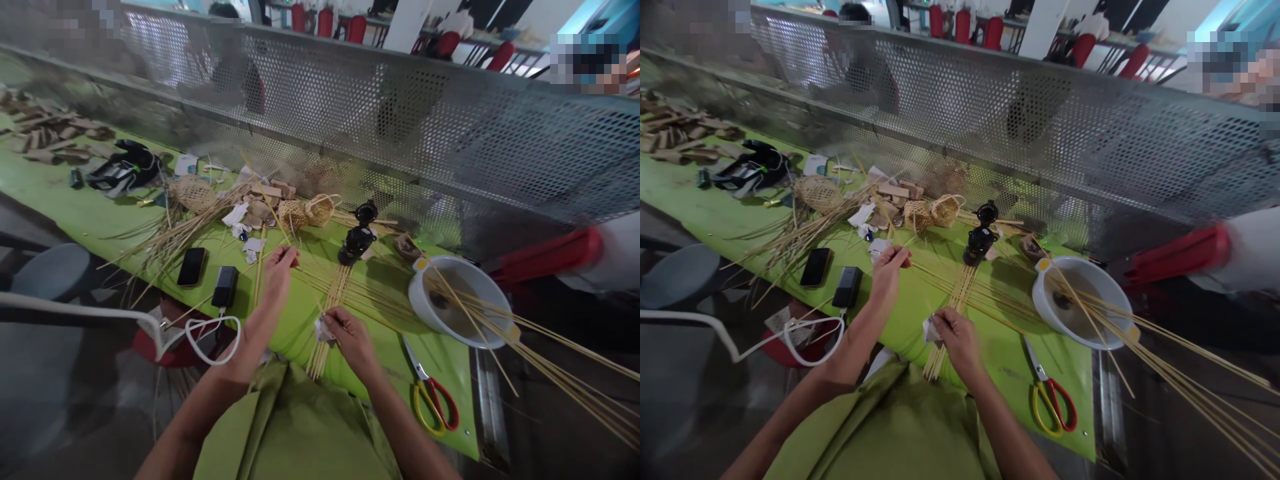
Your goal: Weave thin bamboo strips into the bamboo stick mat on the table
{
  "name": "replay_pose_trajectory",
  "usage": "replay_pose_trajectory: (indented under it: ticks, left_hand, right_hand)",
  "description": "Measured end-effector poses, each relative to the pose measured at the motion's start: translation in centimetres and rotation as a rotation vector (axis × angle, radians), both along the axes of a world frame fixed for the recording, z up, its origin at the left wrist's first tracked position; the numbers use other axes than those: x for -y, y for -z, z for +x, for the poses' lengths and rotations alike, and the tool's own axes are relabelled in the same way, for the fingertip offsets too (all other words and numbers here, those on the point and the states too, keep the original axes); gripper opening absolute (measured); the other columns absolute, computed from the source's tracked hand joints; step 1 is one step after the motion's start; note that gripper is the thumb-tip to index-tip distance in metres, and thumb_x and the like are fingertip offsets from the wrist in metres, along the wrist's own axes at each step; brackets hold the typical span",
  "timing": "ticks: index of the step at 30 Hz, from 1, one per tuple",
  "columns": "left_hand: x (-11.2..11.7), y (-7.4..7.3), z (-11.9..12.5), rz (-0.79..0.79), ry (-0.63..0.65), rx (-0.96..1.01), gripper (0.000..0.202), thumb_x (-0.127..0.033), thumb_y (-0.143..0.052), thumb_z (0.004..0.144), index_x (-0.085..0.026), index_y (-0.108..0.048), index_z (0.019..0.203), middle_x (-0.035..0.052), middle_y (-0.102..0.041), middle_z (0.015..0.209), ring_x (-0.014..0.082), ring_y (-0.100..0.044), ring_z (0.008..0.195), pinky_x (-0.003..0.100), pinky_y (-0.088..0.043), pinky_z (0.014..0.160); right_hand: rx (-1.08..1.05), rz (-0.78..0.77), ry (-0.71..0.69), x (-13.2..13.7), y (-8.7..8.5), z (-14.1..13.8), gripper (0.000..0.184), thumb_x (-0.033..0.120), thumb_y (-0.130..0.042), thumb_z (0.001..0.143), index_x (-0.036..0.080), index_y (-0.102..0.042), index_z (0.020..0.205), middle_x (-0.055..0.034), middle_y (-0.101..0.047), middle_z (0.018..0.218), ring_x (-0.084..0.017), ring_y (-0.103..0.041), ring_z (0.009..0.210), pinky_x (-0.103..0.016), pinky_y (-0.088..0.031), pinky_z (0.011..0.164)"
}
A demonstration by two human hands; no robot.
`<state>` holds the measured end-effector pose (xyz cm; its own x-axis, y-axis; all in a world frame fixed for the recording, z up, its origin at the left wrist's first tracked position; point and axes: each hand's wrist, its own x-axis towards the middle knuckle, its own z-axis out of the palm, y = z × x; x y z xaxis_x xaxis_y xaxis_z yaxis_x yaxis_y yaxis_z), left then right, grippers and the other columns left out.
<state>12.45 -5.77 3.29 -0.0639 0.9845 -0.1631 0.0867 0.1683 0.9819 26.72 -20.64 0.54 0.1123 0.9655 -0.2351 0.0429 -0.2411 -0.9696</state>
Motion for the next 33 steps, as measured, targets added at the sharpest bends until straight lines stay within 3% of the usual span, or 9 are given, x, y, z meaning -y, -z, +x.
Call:
replay_pose_trajectory:
  ticks: [5,8,12,15,16,18,22,26,33]
  left_hand:
    - [-0.2,0.8,0.5,0.046,-0.01,0.112,0.031,-0.053,-0.061,0.09,-0.028,-0.058,0.071,0.0011,-0.065,0.072,0.0155,-0.053,0.069,0.033,-0.049,0.071]
    - [-0.8,0.9,0.4,0.085,-0.055,0.175,0.031,-0.05,-0.064,0.089,-0.027,-0.057,0.069,-0.0007,-0.06,0.066,0.0139,-0.052,0.064,0.032,-0.048,0.067]
    - [-3.5,0.0,-1.8,0.147,-0.215,0.24,0.024,-0.039,-0.065,0.089,-0.023,-0.057,0.073,-0.0031,-0.058,0.063,0.0107,-0.051,0.056,0.026,-0.044,0.057]
    - [-4.5,-1.1,-2.9,0.181,-0.244,0.233,0.022,-0.041,-0.064,0.087,-0.021,-0.058,0.079,-0.0028,-0.061,0.064,0.0108,-0.055,0.056,0.024,-0.043,0.053]
    - [-4.1,-1.4,-2.7,0.187,-0.192,0.214,0.024,-0.042,-0.068,0.084,-0.02,-0.06,0.078,-0.0023,-0.061,0.064,0.0112,-0.056,0.056,0.024,-0.044,0.053]
    - [-2.4,-1.7,-1.5,0.21,0.054,0.141,0.027,-0.045,-0.069,0.082,-0.019,-0.062,0.078,-0.0027,-0.06,0.063,0.0114,-0.057,0.057,0.023,-0.045,0.056]
    - [2.8,-0.9,2.0,0.198,0.41,0.076,0.025,-0.043,-0.061,0.086,-0.02,-0.061,0.076,-0.003,-0.055,0.063,0.0125,-0.054,0.059,0.025,-0.044,0.059]
    - [5.7,0.3,3.6,0.194,0.591,-0.089,0.022,-0.04,-0.056,0.09,-0.023,-0.062,0.077,-0.0005,-0.057,0.068,0.0169,-0.054,0.065,0.03,-0.043,0.064]
    - [5.7,0.7,4.1,0.159,0.737,-0.258,0.02,-0.04,-0.055,0.089,-0.029,-0.065,0.076,0.0036,-0.067,0.08,0.0248,-0.057,0.075,0.038,-0.043,0.071]
  right_hand:
    - [0.082,-0.013,-0.003,1.5,0.0,0.8,0.031,0.049,-0.063,0.089,0.021,-0.064,0.076,0.0027,-0.056,0.061,-0.013,-0.05,0.055,-0.024,-0.038,0.052]
    - [0.083,-0.034,-0.006,2.5,0.2,1.3,0.033,0.052,-0.063,0.089,0.021,-0.064,0.077,0.0023,-0.057,0.062,-0.014,-0.051,0.056,-0.025,-0.039,0.053]
    - [0.061,-0.114,-0.019,4.8,1.7,2.9,0.04,0.057,-0.068,0.083,0.02,-0.062,0.069,0.0023,-0.054,0.059,-0.014,-0.048,0.055,-0.025,-0.036,0.053]
    - [-0.009,-0.184,0.103,5.5,2.7,5.0,0.043,0.062,-0.072,0.077,0.02,-0.064,0.068,0.002,-0.054,0.057,-0.015,-0.047,0.055,-0.027,-0.036,0.054]
    - [-0.029,-0.179,0.191,5.2,2.8,5.6,0.042,0.061,-0.072,0.078,0.02,-0.066,0.071,0.0022,-0.054,0.058,-0.015,-0.047,0.056,-0.027,-0.037,0.055]
    - [-0.057,-0.113,0.38,4.1,2.7,6.4,0.037,0.057,-0.075,0.077,0.02,-0.069,0.077,0.0033,-0.054,0.061,-0.014,-0.045,0.059,-0.026,-0.037,0.057]
    - [-0.248,0.062,0.629,0.5,1.5,6.1,0.032,0.051,-0.08,0.07,0.022,-0.068,0.081,0.0059,-0.052,0.063,-0.011,-0.039,0.055,-0.025,-0.031,0.052]
    - [-0.402,0.142,0.759,-2.1,0.8,4.2,0.032,0.044,-0.082,0.067,0.024,-0.066,0.084,0.0061,-0.057,0.067,-0.009,-0.042,0.053,-0.023,-0.033,0.05]
    - [-0.474,0.177,0.727,-3.4,0.6,1.2,0.029,0.046,-0.077,0.074,0.023,-0.067,0.089,-0.0006,-0.069,0.085,-0.014,-0.06,0.072,-0.026,-0.048,0.065]
